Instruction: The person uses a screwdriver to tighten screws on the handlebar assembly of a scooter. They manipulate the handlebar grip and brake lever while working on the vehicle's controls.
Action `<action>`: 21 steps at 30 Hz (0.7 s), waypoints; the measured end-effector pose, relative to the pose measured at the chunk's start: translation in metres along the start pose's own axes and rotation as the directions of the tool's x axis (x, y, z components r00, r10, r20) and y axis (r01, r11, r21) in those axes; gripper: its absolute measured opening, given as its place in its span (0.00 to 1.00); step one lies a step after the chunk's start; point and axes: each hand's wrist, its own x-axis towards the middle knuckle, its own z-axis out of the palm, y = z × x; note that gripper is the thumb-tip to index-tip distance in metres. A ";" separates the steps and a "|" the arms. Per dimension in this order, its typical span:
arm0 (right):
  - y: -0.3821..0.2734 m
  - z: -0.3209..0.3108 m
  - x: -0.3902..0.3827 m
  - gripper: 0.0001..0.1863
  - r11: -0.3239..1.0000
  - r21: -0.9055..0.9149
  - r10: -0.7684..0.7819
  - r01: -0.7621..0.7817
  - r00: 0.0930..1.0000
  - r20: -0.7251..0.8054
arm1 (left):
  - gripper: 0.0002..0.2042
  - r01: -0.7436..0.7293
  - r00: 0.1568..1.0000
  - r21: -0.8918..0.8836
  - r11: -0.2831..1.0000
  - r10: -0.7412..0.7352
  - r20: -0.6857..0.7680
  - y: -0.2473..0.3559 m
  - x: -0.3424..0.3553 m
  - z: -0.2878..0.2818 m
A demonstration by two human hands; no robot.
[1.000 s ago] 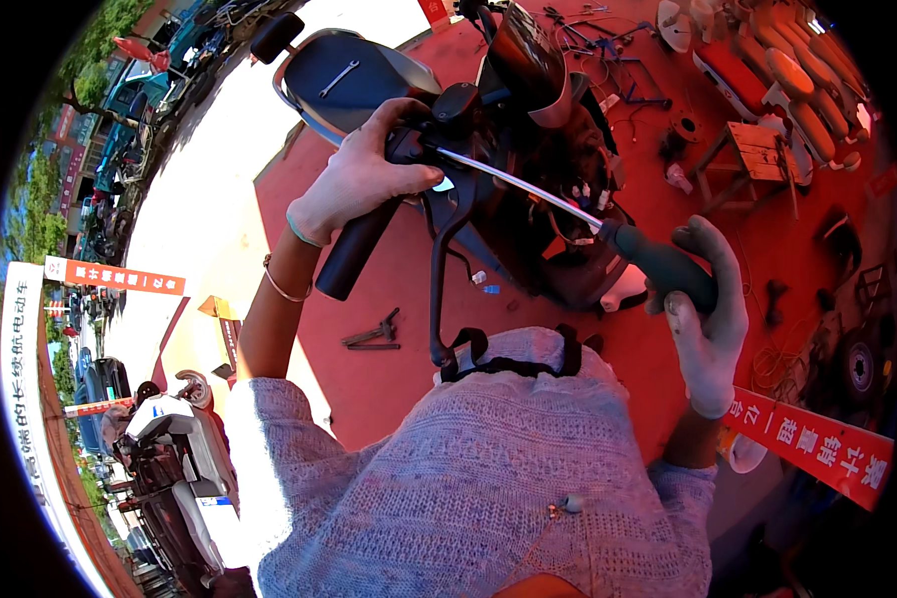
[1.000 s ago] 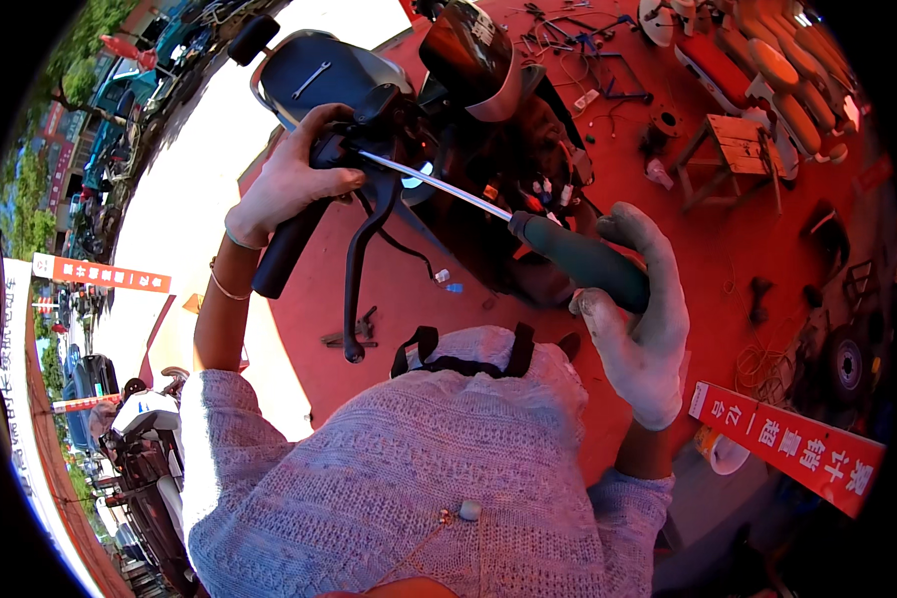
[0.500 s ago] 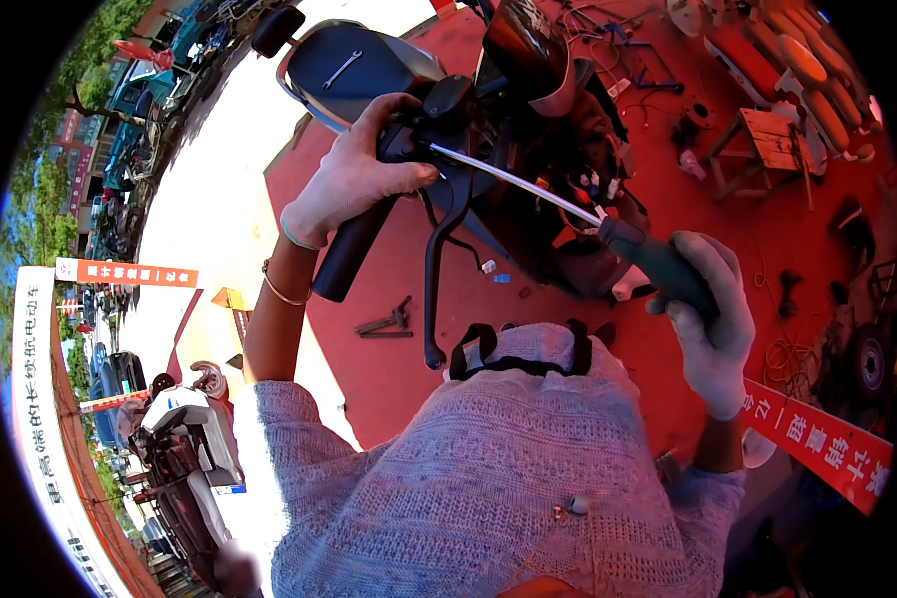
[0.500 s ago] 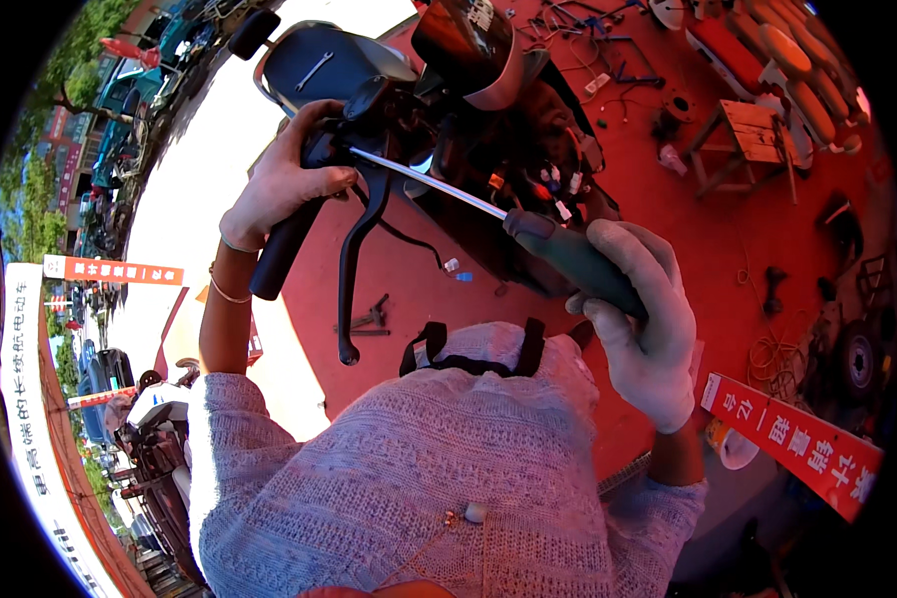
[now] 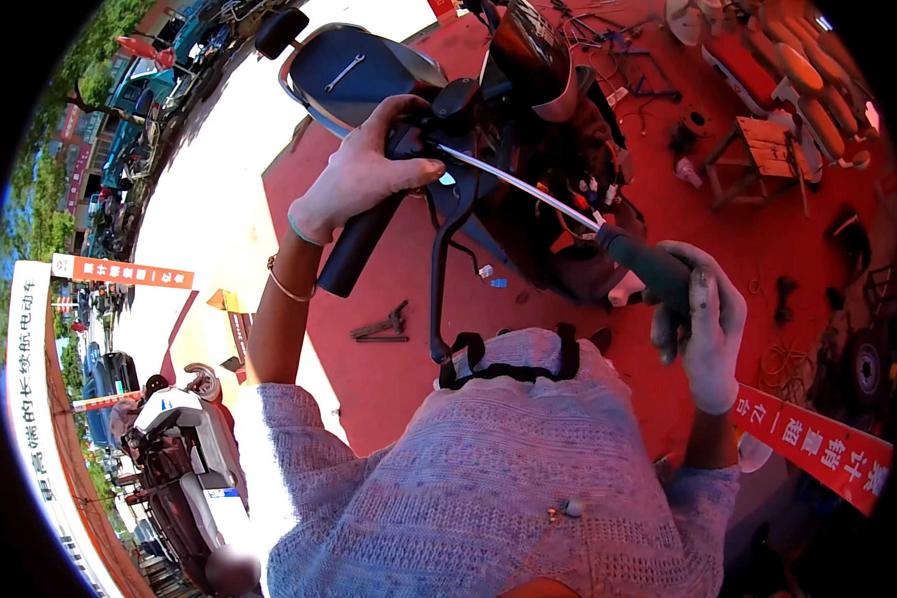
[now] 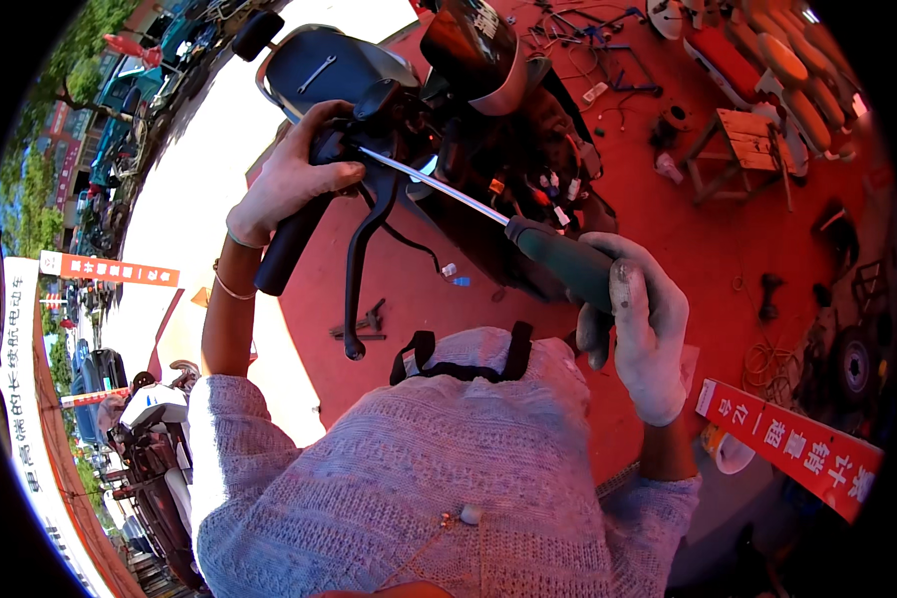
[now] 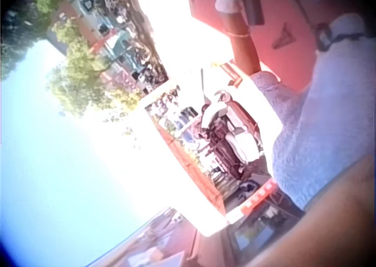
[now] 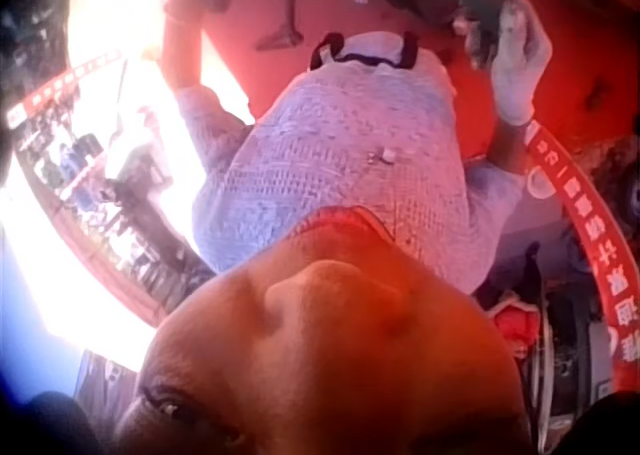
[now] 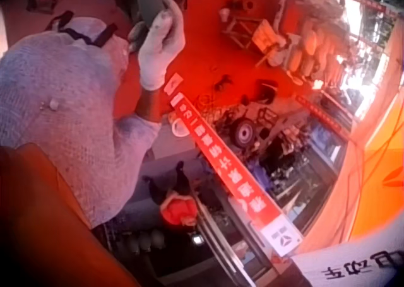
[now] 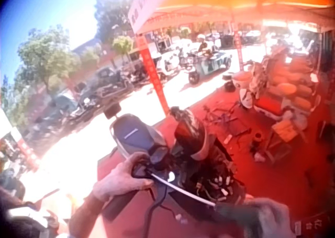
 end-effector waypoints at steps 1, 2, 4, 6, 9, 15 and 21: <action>0.000 0.001 0.000 0.19 0.999 -0.030 -0.030 0.030 1.000 -0.004 | 0.32 0.007 1.000 0.085 0.996 -0.006 -0.016 0.002 -0.003 -0.001; 0.000 0.003 0.000 0.20 0.996 -0.060 -0.060 0.060 0.998 -0.004 | 0.31 0.017 0.999 0.170 0.985 -0.011 -0.036 0.008 -0.008 -0.002; 0.003 0.003 -0.001 0.20 0.980 -0.147 -0.133 0.131 0.991 -0.004 | 0.29 -0.045 0.976 0.356 0.933 0.116 -0.183 0.022 -0.018 -0.004; 0.004 0.000 0.000 0.20 0.964 -0.217 -0.160 0.156 0.987 -0.003 | 0.28 -0.123 0.838 0.566 0.815 0.391 -0.380 0.038 -0.050 0.002; 0.004 -0.007 0.000 0.20 0.963 -0.249 -0.104 0.103 0.994 0.008 | 0.23 -0.703 0.710 -0.098 0.704 0.691 -0.136 0.047 -0.113 0.018; -0.002 -0.011 0.009 0.19 0.612 -0.639 -0.326 0.467 0.884 0.334 | 0.29 0.109 0.911 -0.492 0.864 0.111 0.396 0.007 -0.105 0.151; -0.010 -0.022 0.020 0.17 0.787 -0.502 -0.175 0.358 0.910 0.375 | 0.29 -0.029 0.953 -0.927 0.375 0.289 0.088 0.015 -0.035 0.193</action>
